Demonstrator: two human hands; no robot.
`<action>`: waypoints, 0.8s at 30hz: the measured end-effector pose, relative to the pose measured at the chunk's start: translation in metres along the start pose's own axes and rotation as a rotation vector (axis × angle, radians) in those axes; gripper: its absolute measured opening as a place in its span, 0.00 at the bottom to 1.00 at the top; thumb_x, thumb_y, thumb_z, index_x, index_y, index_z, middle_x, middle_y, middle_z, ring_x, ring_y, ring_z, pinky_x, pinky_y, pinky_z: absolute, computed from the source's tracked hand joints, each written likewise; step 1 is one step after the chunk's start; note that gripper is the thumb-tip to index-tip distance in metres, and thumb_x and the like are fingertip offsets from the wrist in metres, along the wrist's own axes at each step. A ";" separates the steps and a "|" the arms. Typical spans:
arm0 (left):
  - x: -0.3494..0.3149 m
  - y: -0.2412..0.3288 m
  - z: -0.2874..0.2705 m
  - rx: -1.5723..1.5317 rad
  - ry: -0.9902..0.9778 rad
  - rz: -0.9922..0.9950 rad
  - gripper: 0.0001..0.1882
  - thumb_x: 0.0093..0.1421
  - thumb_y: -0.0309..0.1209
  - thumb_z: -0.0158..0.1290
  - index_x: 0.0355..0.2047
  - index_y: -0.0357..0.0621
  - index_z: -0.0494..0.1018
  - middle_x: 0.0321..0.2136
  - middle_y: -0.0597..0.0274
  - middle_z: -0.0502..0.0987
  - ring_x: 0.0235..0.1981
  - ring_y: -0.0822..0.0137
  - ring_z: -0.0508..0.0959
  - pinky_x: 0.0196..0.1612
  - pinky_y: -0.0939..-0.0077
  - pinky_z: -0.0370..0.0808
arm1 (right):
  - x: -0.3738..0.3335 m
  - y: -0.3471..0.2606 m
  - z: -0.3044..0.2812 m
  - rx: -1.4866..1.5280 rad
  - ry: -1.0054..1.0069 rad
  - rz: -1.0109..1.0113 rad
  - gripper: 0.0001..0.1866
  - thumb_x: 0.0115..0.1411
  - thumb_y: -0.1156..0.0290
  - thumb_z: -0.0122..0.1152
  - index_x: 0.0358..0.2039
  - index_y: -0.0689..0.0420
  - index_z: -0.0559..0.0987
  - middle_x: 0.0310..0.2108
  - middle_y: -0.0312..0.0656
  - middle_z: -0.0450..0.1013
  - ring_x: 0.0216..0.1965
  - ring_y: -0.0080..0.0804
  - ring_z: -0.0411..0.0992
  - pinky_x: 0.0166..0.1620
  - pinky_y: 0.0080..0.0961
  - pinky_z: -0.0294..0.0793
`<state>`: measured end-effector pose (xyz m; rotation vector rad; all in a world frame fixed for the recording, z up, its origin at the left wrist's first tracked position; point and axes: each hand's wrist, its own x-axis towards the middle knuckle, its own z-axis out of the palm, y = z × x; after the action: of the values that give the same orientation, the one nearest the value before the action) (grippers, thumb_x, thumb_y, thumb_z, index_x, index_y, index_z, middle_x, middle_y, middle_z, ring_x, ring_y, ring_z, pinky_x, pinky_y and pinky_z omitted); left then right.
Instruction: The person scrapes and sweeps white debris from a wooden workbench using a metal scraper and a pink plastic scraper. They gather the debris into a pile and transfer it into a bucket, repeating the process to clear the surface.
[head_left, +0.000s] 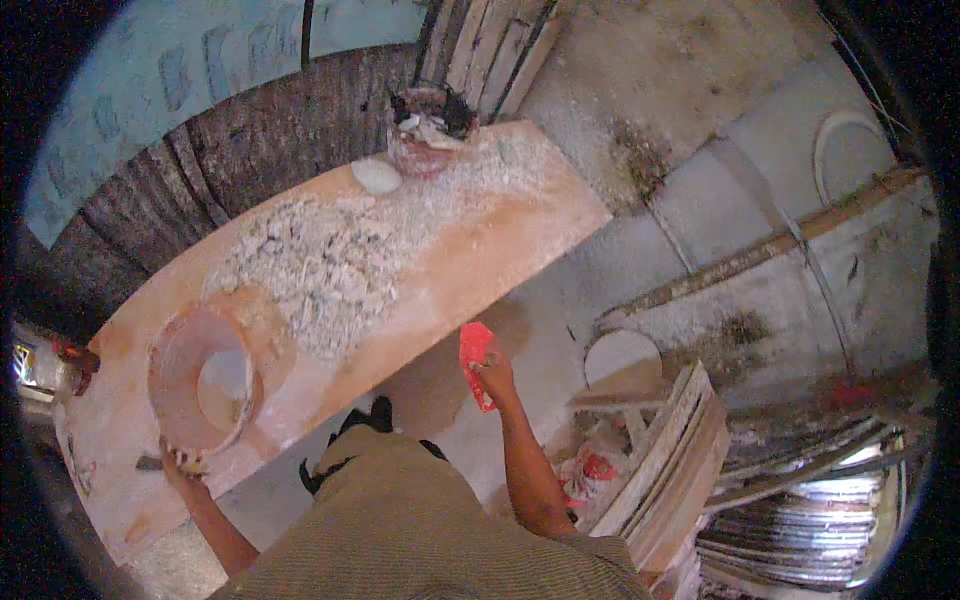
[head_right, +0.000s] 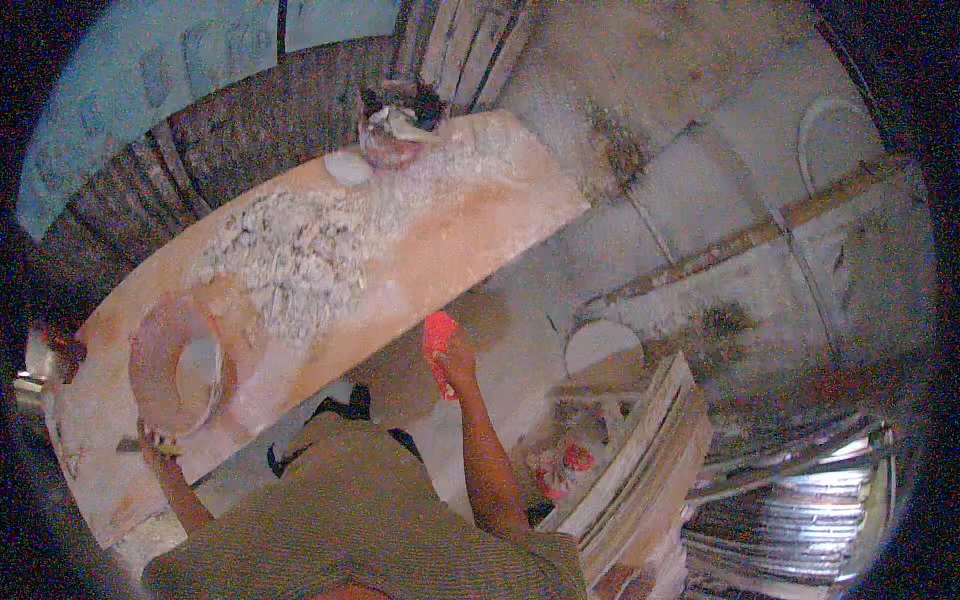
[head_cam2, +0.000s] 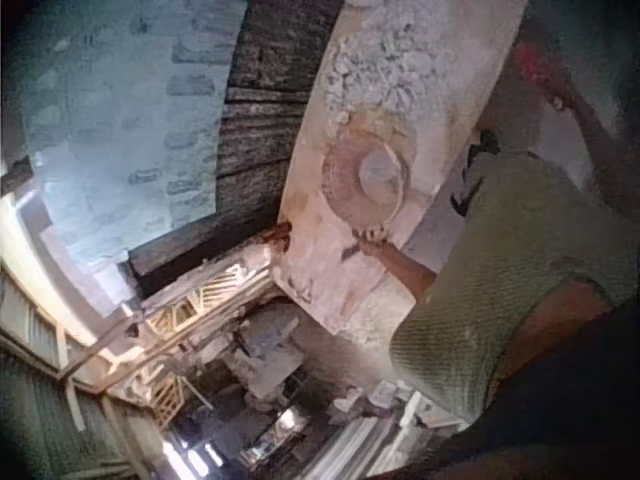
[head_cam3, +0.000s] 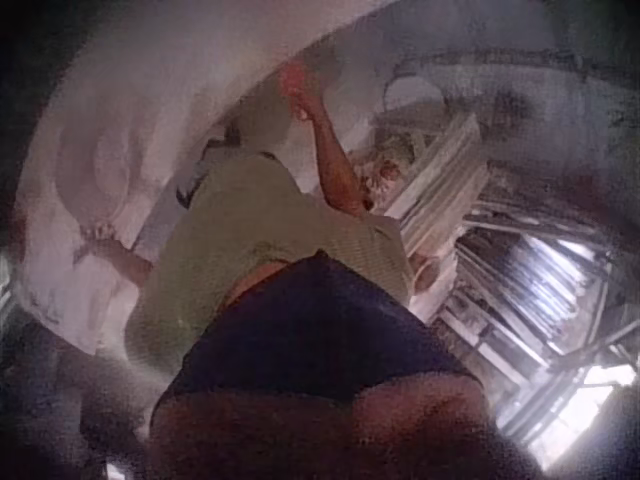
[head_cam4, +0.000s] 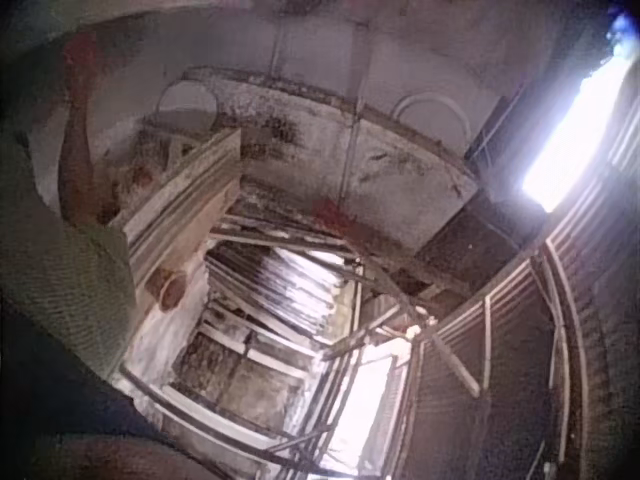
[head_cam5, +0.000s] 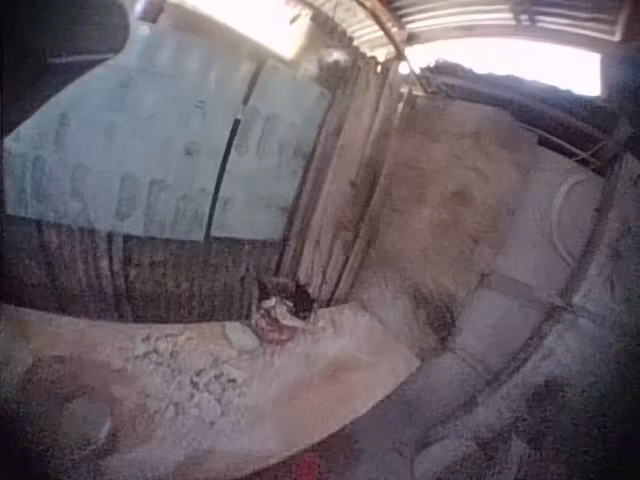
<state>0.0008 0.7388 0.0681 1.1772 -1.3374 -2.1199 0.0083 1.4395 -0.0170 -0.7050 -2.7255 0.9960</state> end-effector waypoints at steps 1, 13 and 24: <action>-0.007 0.004 0.005 0.063 0.149 0.177 0.25 0.51 0.46 0.60 0.43 0.42 0.74 0.41 0.60 0.71 0.45 0.64 0.71 0.40 0.69 0.75 | 0.035 0.000 -0.005 0.061 0.001 0.014 0.23 0.51 0.67 0.66 0.46 0.61 0.73 0.32 0.48 0.76 0.40 0.39 0.74 0.43 0.36 0.73; -0.124 -0.087 0.238 0.321 0.188 0.423 0.13 0.61 0.36 0.52 0.41 0.42 0.68 0.30 0.64 0.70 0.27 0.70 0.71 0.31 0.74 0.71 | 0.495 0.125 -0.107 -0.098 -0.022 -0.054 0.21 0.50 0.61 0.62 0.43 0.56 0.76 0.38 0.53 0.76 0.42 0.50 0.74 0.45 0.41 0.73; -0.366 -0.309 0.610 -0.073 -0.232 -0.417 0.07 0.63 0.33 0.44 0.36 0.44 0.68 0.29 0.63 0.72 0.26 0.70 0.71 0.25 0.78 0.70 | 0.710 0.154 -0.041 -0.695 0.186 -0.408 0.07 0.58 0.71 0.51 0.35 0.55 0.77 0.26 0.43 0.76 0.28 0.44 0.77 0.30 0.37 0.77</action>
<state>-0.2404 1.4759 0.0879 1.3019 -1.1692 -2.6450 -0.5444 1.9066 -0.0946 -0.2648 -2.8464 -0.1137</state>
